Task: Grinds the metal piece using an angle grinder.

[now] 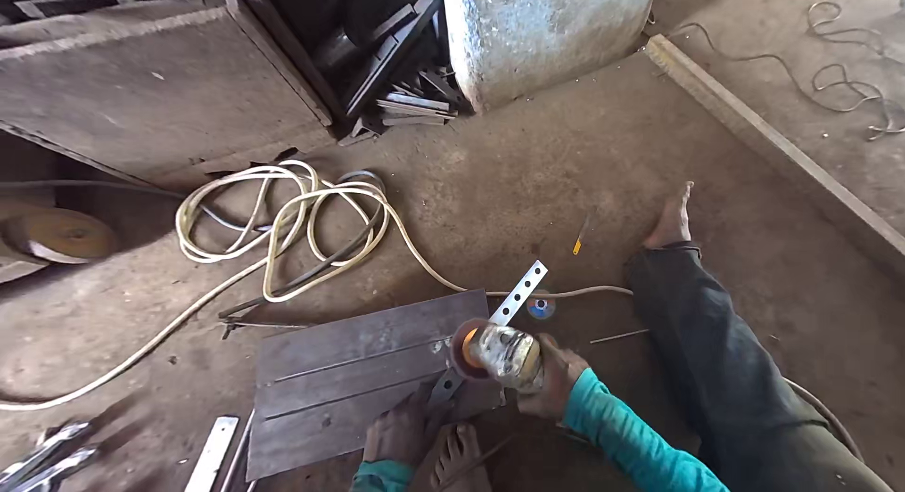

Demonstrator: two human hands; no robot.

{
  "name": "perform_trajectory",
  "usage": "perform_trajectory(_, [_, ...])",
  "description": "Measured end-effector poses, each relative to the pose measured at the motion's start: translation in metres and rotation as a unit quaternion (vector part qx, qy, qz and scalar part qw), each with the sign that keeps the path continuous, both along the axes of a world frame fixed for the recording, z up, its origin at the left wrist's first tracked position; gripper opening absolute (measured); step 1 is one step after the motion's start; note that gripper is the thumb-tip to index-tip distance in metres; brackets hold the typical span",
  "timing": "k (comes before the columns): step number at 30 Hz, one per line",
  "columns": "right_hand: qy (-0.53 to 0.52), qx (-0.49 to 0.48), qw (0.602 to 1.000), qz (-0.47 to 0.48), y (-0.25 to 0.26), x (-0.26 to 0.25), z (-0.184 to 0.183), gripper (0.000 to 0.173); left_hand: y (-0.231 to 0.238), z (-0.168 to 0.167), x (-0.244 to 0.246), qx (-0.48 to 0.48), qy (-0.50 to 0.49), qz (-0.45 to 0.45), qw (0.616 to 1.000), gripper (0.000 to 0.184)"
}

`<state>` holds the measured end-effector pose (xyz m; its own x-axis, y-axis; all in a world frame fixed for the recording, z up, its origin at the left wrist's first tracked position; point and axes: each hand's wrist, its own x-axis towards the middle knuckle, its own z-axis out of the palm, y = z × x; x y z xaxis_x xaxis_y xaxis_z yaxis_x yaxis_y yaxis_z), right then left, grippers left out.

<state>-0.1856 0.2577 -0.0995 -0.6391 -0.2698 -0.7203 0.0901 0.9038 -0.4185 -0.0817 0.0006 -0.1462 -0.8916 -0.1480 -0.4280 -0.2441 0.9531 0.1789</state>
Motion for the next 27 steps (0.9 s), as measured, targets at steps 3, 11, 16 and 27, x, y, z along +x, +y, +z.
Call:
perform_trajectory(3, [0.030,0.041,0.997,-0.058,0.011,-0.018,0.000,0.103,0.003,0.003,-0.002,-0.013,-0.026,-0.004,1.000,0.058])
perform_trajectory(11, [-0.009,0.012,0.999,0.051,-0.007,0.005,0.003,0.108,0.000,-0.002,0.001,0.002,0.028,-0.001,1.000,0.057])
perform_trajectory(16, [0.003,0.023,0.999,0.022,-0.006,0.008,0.001,0.107,0.000,-0.001,0.001,-0.003,0.022,-0.003,1.000,0.060])
perform_trajectory(27, [0.043,0.003,0.991,-0.130,0.026,-0.034,-0.008,0.096,-0.002,-0.005,0.001,-0.010,0.017,-0.013,1.000,0.059])
